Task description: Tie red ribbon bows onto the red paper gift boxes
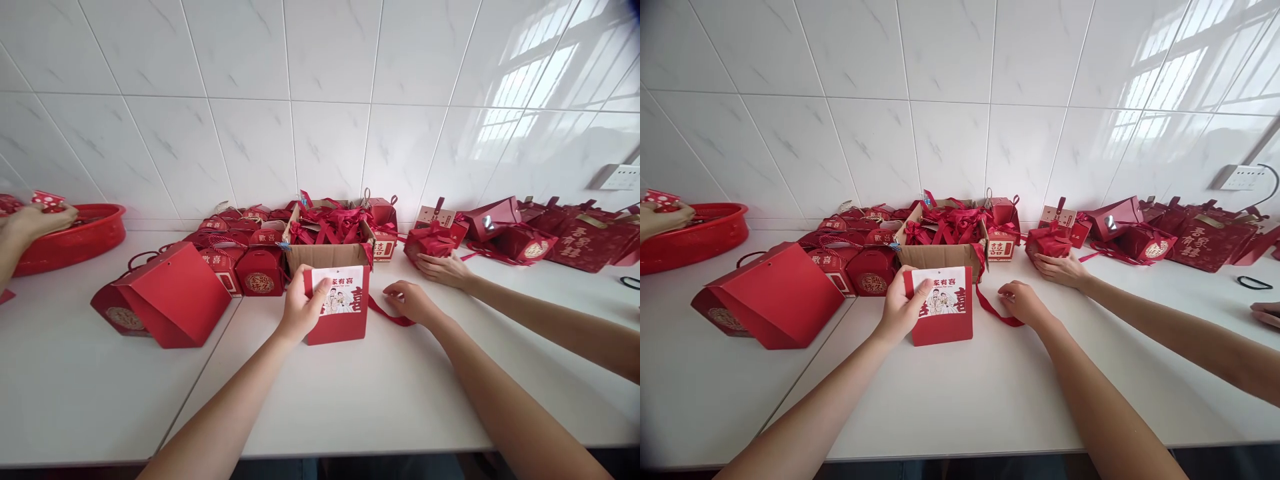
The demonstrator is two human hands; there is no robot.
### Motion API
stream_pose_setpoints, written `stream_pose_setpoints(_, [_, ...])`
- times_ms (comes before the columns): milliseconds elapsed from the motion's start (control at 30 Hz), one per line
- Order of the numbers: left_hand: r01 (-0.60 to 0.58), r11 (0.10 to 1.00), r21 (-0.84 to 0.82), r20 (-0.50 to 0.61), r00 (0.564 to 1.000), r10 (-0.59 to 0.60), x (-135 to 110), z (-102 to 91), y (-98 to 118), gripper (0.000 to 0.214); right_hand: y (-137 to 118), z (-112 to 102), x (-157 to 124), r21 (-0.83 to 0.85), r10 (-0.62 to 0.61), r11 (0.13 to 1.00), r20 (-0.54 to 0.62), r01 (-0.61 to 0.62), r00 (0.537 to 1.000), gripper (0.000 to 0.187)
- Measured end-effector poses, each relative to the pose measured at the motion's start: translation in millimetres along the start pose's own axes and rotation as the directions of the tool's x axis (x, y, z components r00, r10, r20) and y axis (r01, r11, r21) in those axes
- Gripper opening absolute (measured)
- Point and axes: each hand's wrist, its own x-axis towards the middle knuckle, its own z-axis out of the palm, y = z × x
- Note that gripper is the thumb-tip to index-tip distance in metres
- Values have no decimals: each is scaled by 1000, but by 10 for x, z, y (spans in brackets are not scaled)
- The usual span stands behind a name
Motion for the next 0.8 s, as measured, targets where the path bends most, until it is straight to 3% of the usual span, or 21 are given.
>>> stream_pose_setpoints(300, [11,1000,-7,2,1000,-11,-16,-6,51,25,-5,21,-8,12,47,999,11,-47,999,28])
stream_pose_setpoints(800, [63,998,-11,-12,998,-63,-10,-1,57,28,20,-6,28,77,66,995,-68,-60,996,19])
